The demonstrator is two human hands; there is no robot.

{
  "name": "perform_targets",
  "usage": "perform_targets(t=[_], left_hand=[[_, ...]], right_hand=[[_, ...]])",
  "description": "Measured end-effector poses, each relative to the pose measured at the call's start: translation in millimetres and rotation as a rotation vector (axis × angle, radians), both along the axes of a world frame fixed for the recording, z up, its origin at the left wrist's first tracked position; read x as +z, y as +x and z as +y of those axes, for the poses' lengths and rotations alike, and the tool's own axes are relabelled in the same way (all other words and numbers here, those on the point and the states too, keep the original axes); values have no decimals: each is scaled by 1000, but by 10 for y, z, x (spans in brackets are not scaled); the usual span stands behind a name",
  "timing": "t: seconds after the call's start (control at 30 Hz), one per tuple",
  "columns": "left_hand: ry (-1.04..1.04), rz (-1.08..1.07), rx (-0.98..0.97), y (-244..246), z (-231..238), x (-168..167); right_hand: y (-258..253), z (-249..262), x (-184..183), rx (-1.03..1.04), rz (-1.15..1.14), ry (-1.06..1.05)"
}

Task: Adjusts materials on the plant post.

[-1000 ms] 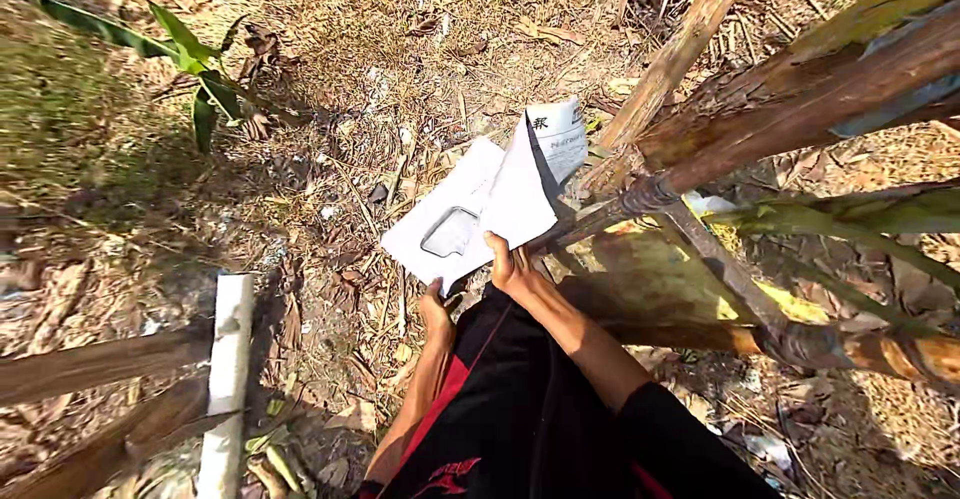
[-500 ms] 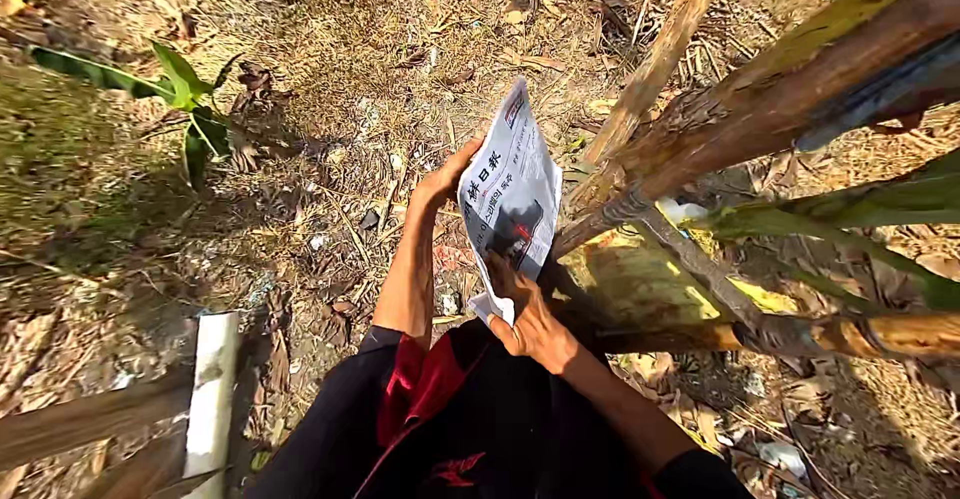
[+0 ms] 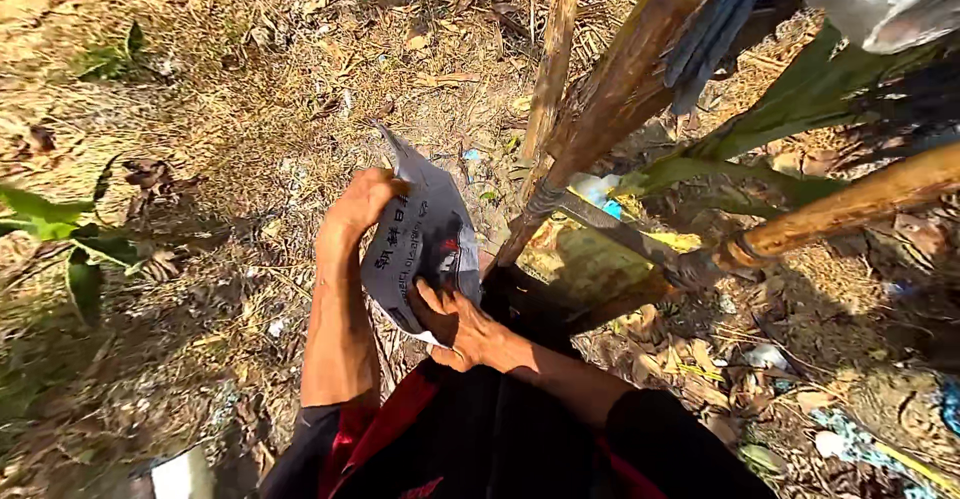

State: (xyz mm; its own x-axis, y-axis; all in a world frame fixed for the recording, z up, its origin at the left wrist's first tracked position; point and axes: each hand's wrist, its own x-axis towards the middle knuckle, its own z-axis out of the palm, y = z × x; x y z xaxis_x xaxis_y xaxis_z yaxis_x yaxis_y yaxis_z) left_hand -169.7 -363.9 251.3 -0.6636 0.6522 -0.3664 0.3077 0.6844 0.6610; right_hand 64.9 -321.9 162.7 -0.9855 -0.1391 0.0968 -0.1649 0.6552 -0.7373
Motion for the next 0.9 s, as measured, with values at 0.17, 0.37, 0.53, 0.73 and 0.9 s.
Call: perform_targets(t=[0.17,0.37,0.53,0.73,0.9], left_hand=[[-3,474,-174,-34,-243,385],[37,721,-662,1129,85,650],[131,694,-1080,1998,602,652],[141,287,-1804,2403,686,418],[442,-139,-2199,3133,1046,259]], right_hand=[[-41,336,898,-332,-208,77],[153,664,1796,-880,-347,14],[984,843,1786,-1106,-615,-286],[1901,435,1402,-1171,-432,-931],[2459,-173,1441,-1827,-348,-1079]])
